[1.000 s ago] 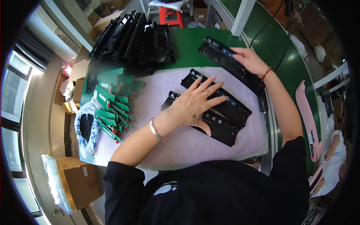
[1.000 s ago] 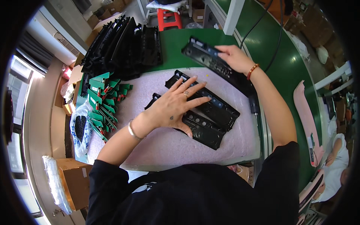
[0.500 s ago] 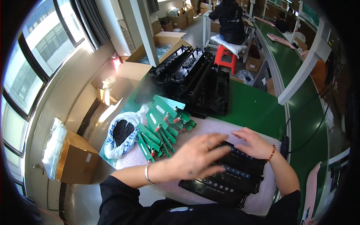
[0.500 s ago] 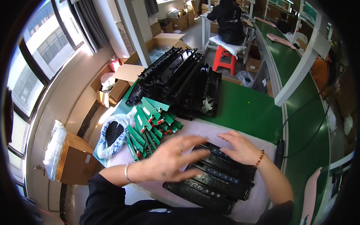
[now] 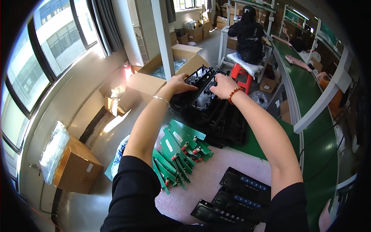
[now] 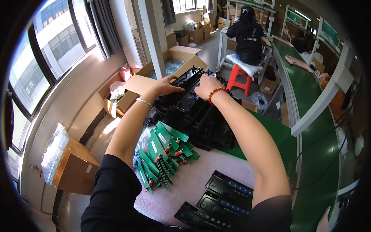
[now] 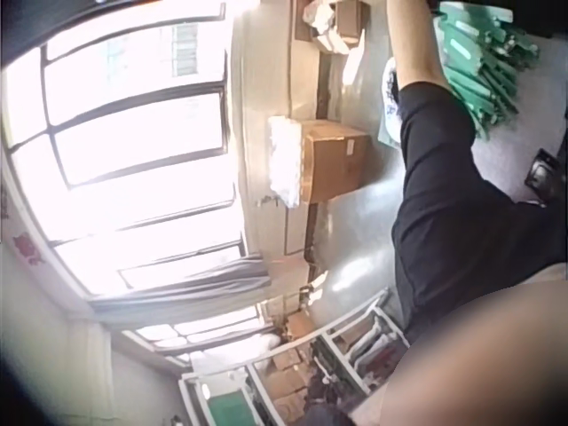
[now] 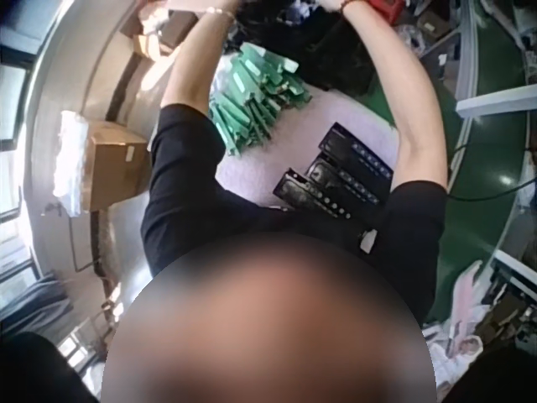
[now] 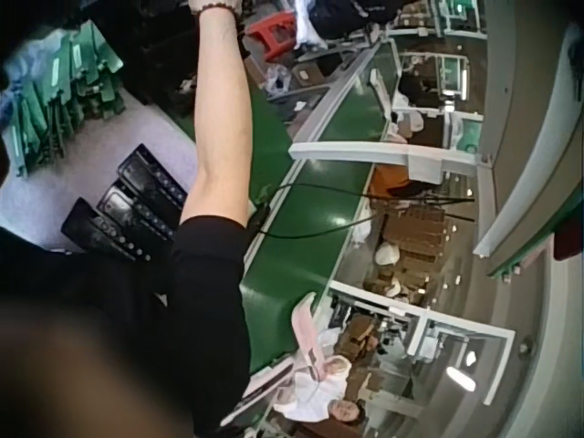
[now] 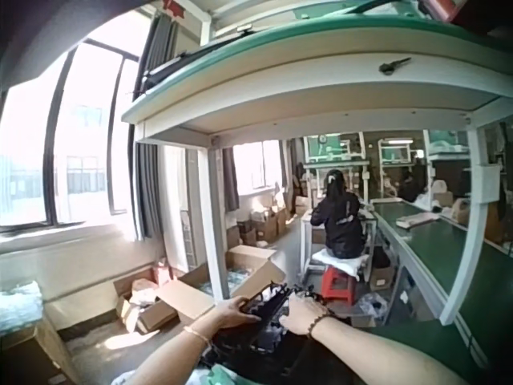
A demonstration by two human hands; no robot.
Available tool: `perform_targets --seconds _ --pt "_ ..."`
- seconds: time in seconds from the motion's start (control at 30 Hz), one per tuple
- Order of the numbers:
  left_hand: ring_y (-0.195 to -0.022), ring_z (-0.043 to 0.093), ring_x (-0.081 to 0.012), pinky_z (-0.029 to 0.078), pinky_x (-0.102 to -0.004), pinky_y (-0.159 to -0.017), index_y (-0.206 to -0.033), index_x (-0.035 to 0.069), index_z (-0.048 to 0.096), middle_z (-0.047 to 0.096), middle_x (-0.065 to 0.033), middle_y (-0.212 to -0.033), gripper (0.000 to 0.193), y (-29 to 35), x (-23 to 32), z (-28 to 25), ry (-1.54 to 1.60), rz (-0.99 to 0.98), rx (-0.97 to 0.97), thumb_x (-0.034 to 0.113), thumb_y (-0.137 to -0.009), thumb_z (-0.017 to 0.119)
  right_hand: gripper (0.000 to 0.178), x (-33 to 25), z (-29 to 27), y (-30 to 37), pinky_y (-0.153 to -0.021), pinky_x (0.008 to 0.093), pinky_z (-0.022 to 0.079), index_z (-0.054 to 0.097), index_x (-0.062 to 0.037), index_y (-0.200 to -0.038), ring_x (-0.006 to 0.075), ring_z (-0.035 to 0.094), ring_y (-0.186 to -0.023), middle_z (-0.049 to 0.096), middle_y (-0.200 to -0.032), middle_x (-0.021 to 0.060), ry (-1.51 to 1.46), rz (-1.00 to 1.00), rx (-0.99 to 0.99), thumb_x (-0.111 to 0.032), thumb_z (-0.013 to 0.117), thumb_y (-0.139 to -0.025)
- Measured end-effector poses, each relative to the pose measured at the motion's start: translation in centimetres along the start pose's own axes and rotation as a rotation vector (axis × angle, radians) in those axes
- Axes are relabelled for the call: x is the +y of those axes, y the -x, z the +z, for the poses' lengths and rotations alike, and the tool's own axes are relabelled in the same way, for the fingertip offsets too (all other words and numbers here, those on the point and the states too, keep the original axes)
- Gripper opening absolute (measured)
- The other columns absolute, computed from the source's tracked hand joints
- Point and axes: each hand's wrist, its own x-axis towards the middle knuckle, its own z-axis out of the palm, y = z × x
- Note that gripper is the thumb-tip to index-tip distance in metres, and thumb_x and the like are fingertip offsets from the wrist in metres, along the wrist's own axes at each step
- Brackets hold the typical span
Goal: Manually assembling electronic components by inserting circuit boards into plastic housings and securing them with an electric screwdriver.
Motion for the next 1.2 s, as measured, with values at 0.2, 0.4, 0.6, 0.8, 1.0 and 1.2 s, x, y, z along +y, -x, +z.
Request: perform_targets --seconds 0.2,0.4,0.6,0.8,1.0,1.2 --pt "-0.105 0.052 -0.0305 0.041 -0.0342 -0.089 -0.118 0.010 0.049 0.056 -0.0174 -0.111 0.072 0.6 -0.1 0.3 0.133 -0.004 0.025 0.044 -0.058 0.072 0.039 0.2 0.9 -0.6 -0.071 0.0352 0.049 0.050 0.0037 -0.106 0.0267 0.064 -0.066 0.063 -0.081 0.0178 0.074 0.049 -0.109 -0.012 0.054 -0.070" --pt "-0.093 0.057 -0.0311 0.044 -0.0353 -0.083 -0.115 0.009 0.051 0.060 -0.0199 -0.097 0.069 1.8 -0.5 0.2 0.148 0.100 0.191 0.036 -0.057 0.077 0.039 1.4 -1.2 2.4 -0.066 0.0297 0.048 0.050 0.0004 -0.107 0.0210 0.062 -0.065 0.063 -0.082 0.0141 -0.098 0.018 0.204 -0.011 0.061 -0.071" --pt "-0.082 0.058 -0.0193 0.046 -0.0291 -0.075 -0.116 0.010 0.051 0.061 -0.0141 -0.091 0.064 5.4 1.1 -1.8 0.376 0.063 0.150 0.034 -0.062 0.075 0.037 2.8 -7.0 11.2 -0.067 0.0263 0.045 0.051 -0.0056 -0.112 0.0134 0.058 -0.072 0.062 -0.079 0.0099 -0.523 0.124 0.031 -0.016 0.062 -0.078" --pt "-0.085 0.056 -0.0163 0.046 -0.0257 -0.073 -0.121 0.004 0.047 0.056 -0.0094 -0.097 0.061 14.2 4.5 -6.4 0.538 0.188 -0.009 0.020 -0.068 0.072 0.030 10.6 -8.1 23.0 -0.063 0.0240 0.044 0.052 -0.0048 -0.112 0.0079 0.055 -0.068 0.061 -0.074 0.0060 -0.743 -0.009 0.061 -0.003 0.054 -0.082" --pt "-0.085 0.054 -0.0139 0.046 -0.0236 -0.071 -0.124 0.007 0.045 0.053 -0.0078 -0.099 0.061 20.3 8.7 -4.0 0.473 0.314 -0.078 0.012 -0.068 0.070 0.017 17.2 -5.3 31.8 -0.074 0.0256 0.047 0.060 0.0019 -0.098 0.0143 0.058 -0.083 0.061 -0.085 0.0060 0.059 -0.058 0.038 -0.002 0.052 -0.083" --pt "-0.087 0.056 -0.0198 0.047 -0.0292 -0.071 -0.118 0.007 0.049 0.054 -0.0106 -0.096 0.062 23.7 14.6 -2.0 0.413 0.259 -0.089 0.013 -0.061 0.072 0.024 13.8 -3.7 34.3 -0.075 0.0255 0.046 0.056 0.0022 -0.105 0.0158 0.056 -0.090 0.059 -0.096 0.0087 -0.111 -0.115 0.060 -0.007 0.056 -0.082"
